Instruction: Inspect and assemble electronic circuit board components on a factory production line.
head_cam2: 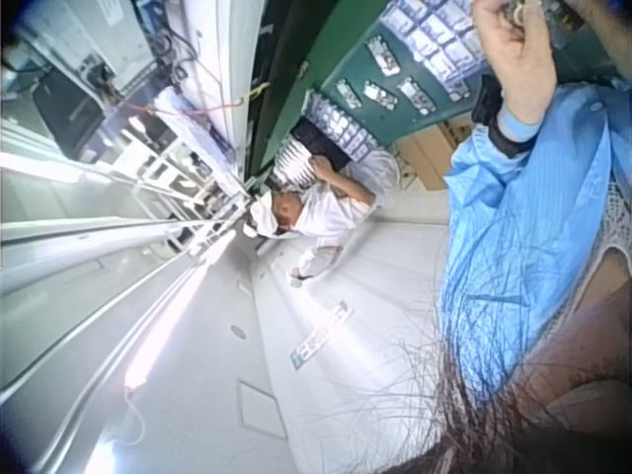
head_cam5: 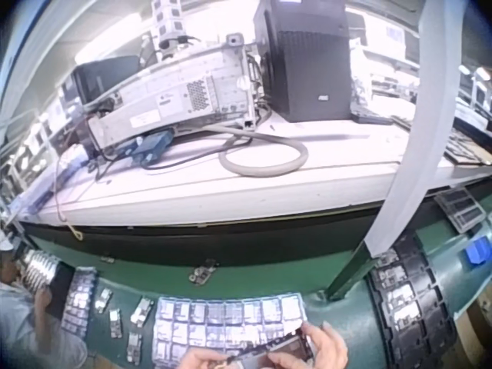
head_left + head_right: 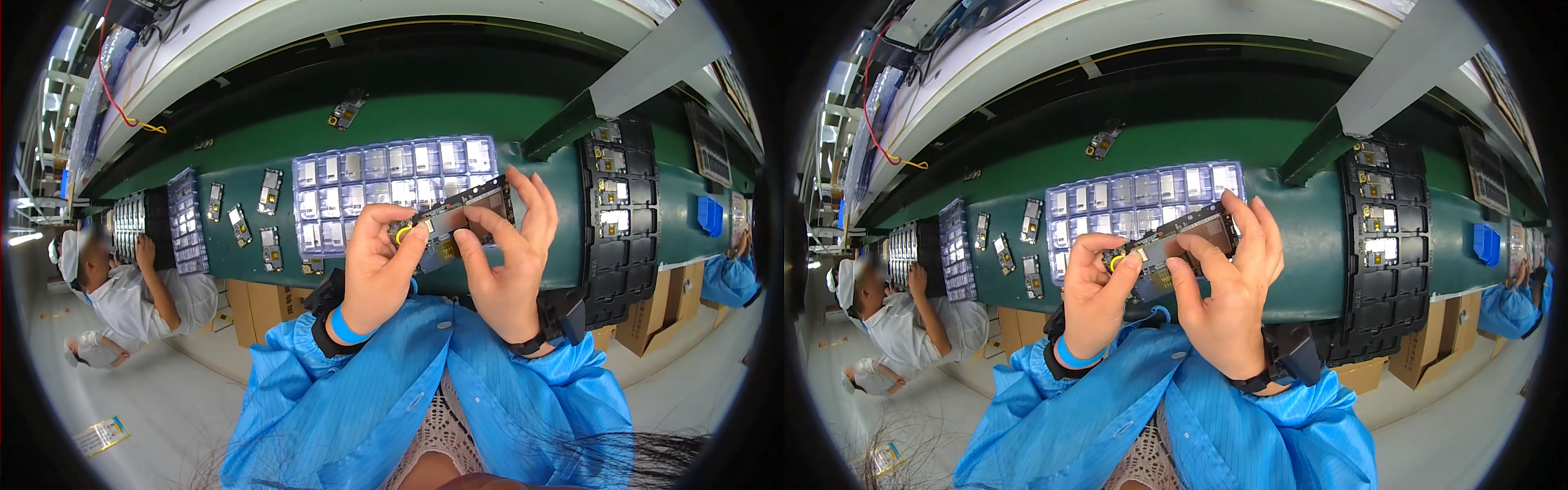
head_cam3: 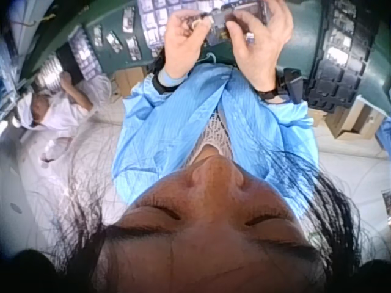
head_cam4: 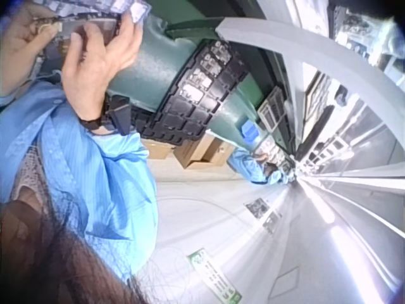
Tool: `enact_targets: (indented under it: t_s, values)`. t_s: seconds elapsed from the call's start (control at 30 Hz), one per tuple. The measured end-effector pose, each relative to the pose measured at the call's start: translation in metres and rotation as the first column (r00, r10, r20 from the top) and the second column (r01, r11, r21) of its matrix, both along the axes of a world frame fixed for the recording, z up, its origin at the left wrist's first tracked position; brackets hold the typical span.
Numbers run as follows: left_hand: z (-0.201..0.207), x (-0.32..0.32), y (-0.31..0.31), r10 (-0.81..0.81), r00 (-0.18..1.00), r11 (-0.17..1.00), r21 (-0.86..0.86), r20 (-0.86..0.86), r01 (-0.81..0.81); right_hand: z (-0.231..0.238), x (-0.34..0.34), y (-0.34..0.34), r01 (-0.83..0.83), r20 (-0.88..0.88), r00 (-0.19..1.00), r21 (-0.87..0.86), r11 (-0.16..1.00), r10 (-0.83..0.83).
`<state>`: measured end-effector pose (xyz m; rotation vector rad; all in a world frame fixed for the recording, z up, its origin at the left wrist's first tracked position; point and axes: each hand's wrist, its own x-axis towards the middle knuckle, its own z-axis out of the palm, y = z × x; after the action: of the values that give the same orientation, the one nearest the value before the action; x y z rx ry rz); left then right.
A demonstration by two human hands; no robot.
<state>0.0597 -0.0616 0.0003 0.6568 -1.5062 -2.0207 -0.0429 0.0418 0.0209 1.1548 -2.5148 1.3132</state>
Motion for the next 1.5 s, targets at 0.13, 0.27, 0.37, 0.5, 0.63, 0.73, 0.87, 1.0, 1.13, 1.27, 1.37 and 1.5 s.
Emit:
enact_targets:
  t_s: [0.13,0.27,0.37,0.5,0.63,0.73,0.87,1.0,1.13,1.27,1.37,1.5]
  values:
    - [0.002,0.001,0.001,-0.003,1.000,1.000,-0.029,0.004,0.003,-0.007,-0.003,0.003,-0.073,0.073,0.994,-0.082,0.994,0.079]
    - [0.007,-0.006,0.008,0.016,0.999,1.000,-0.009,-0.029,-0.016,-0.007,0.000,0.002,-0.103,0.105,0.987,-0.142,0.984,0.119]
    - [0.005,-0.001,0.004,0.016,1.000,0.999,0.039,0.009,-0.017,-0.004,-0.001,0.004,-0.046,0.086,0.995,-0.145,0.988,0.059]
    - [0.000,-0.002,0.003,0.036,0.999,0.999,0.000,-0.016,-0.036,-0.001,0.000,0.003,-0.008,-0.022,1.000,-0.011,1.000,0.008]
    - [-0.002,-0.002,0.003,0.041,0.999,0.999,-0.029,-0.002,-0.041,-0.009,-0.001,0.002,-0.070,0.044,0.996,-0.054,0.996,0.073]
    - [0.001,-0.003,0.005,0.051,0.999,0.999,-0.011,0.007,-0.051,-0.012,-0.003,0.003,-0.098,0.131,0.985,-0.130,0.987,0.115]
    - [-0.002,-0.001,0.003,0.022,1.000,1.000,-0.008,-0.010,-0.022,-0.009,-0.001,0.002,-0.055,0.044,0.997,-0.049,0.997,0.057]
    - [-0.001,-0.001,0.003,0.018,1.000,1.000,0.015,-0.009,-0.018,-0.007,0.003,0.000,-0.023,-0.097,0.995,0.007,1.000,0.024]
    - [0.002,0.000,0.001,0.012,1.000,1.000,0.014,0.007,-0.012,-0.005,-0.002,0.002,-0.041,-0.160,0.986,0.013,0.999,0.043]
    - [0.010,-0.002,0.001,-0.035,0.999,0.999,0.037,0.020,0.034,-0.004,-0.013,0.000,-0.013,0.465,0.876,-0.240,0.971,0.126]
    - [0.010,0.000,0.000,-0.060,0.998,0.997,0.038,0.014,0.060,-0.006,-0.014,0.000,-0.006,0.638,0.729,-0.357,0.934,0.248]
    - [0.010,0.001,0.002,-0.089,0.996,0.995,0.037,0.011,0.088,-0.005,-0.014,0.003,0.034,0.773,0.594,-0.302,0.953,0.224]
